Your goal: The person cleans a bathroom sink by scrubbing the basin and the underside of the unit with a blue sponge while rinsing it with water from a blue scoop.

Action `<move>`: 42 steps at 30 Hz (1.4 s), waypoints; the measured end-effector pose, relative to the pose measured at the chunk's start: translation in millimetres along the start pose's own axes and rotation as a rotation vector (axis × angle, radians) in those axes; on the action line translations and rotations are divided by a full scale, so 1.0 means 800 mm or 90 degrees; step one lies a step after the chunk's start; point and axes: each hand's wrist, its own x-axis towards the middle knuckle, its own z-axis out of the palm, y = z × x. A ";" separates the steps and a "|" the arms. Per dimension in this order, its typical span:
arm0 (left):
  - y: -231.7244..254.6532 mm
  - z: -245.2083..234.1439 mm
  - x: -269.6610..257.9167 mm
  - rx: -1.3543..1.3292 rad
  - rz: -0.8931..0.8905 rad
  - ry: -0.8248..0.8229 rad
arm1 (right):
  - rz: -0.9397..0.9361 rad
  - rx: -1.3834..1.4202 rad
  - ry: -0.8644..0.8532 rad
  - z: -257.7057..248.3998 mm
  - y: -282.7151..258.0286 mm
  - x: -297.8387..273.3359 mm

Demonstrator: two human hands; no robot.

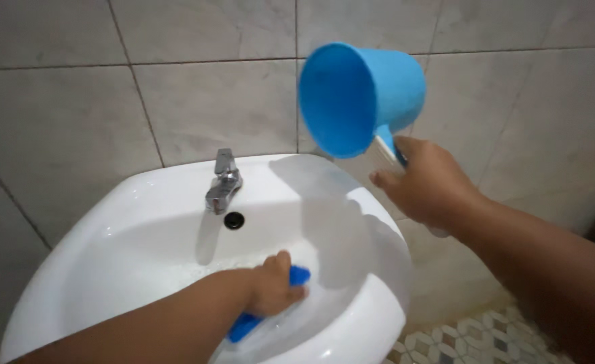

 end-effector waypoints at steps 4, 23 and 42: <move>-0.059 -0.012 -0.046 0.113 -0.052 -0.061 | -0.014 0.068 0.006 0.001 0.006 0.012; 0.088 -0.042 -0.043 -0.076 -0.069 -0.097 | -0.073 0.096 -0.012 -0.044 0.092 0.072; 0.098 -0.154 0.161 0.001 -0.176 0.393 | -0.105 0.058 -0.104 -0.072 0.133 0.125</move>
